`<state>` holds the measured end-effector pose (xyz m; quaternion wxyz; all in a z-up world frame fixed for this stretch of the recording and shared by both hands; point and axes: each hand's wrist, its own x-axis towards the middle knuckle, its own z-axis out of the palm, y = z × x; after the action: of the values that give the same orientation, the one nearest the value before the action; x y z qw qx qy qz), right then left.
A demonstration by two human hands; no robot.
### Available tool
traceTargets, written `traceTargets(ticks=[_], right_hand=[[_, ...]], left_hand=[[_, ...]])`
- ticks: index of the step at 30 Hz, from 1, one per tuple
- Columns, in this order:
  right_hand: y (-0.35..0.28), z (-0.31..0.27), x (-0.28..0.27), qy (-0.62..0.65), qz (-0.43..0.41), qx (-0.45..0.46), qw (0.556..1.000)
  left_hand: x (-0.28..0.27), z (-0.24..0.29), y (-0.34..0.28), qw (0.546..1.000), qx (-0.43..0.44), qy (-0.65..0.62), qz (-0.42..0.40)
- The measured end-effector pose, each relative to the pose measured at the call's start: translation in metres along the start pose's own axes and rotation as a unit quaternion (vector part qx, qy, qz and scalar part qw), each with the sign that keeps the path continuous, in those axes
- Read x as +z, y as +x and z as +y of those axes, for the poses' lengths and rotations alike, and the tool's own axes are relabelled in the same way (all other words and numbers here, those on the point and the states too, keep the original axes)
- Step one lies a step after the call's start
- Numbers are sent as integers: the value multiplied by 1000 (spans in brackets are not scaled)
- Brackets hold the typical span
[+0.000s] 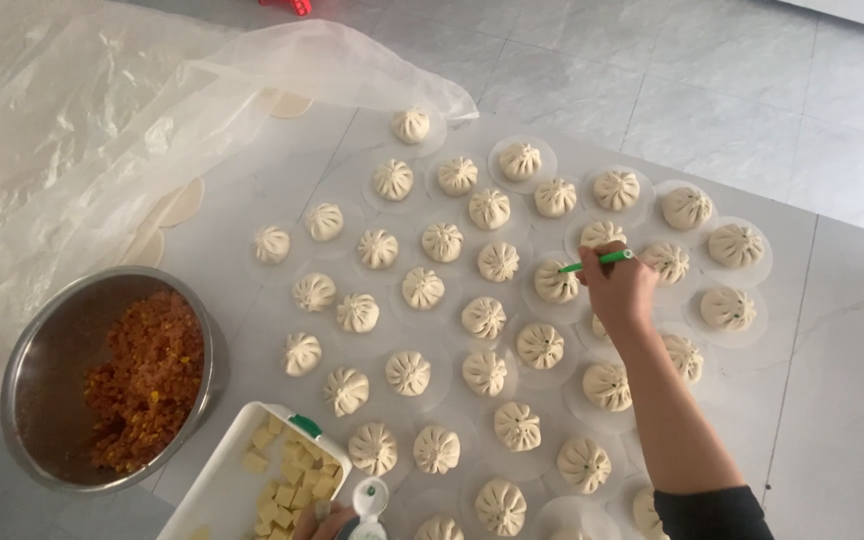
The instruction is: The person places a filled dumpling on a table and then uses a green straw to apply a small dot of green food coloring to the top of each dumpling. The person systematically moves across rows of dumplings, adding the green dot to each one.
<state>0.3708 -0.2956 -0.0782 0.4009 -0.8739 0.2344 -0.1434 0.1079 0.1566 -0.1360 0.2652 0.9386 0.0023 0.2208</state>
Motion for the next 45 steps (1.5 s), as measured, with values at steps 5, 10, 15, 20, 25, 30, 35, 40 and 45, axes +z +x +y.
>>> traceTargets(ticks=[5, 10, 15, 20, 25, 30, 35, 40, 45], right_hand=[[-31, -73, -55, 125, -1, 119, 985], [-143, -162, -133, 423, 75, -4, 903], [-186, -168, -143, 442, -65, -108, 888], [-192, -163, -146, 454, -82, -122, 879], [-200, -168, -158, 349, -97, -165, 917], [-204, -136, -124, 333, -211, -158, 905], [-247, -76, -42, 603, -87, 89, 788], [-243, -57, -28, 706, -101, 354, 605], [-111, -34, -71, 536, 67, 122, 832]], left_hand=[[-41, 121, 97, 993, -11, -114, 1], [-47, 161, 144, 967, -3, -235, -102], [-58, 194, 161, 952, 21, -284, -116], [-61, 196, 159, 942, 4, -308, -135], [-66, 184, 161, 961, 51, -232, -143], [-90, 154, 193, 941, 203, 101, -251], [-65, 122, 194, 905, 223, 234, -277], [-9, 133, 142, 982, -28, -126, -139], [17, 150, 123, 981, -100, -144, -81]])
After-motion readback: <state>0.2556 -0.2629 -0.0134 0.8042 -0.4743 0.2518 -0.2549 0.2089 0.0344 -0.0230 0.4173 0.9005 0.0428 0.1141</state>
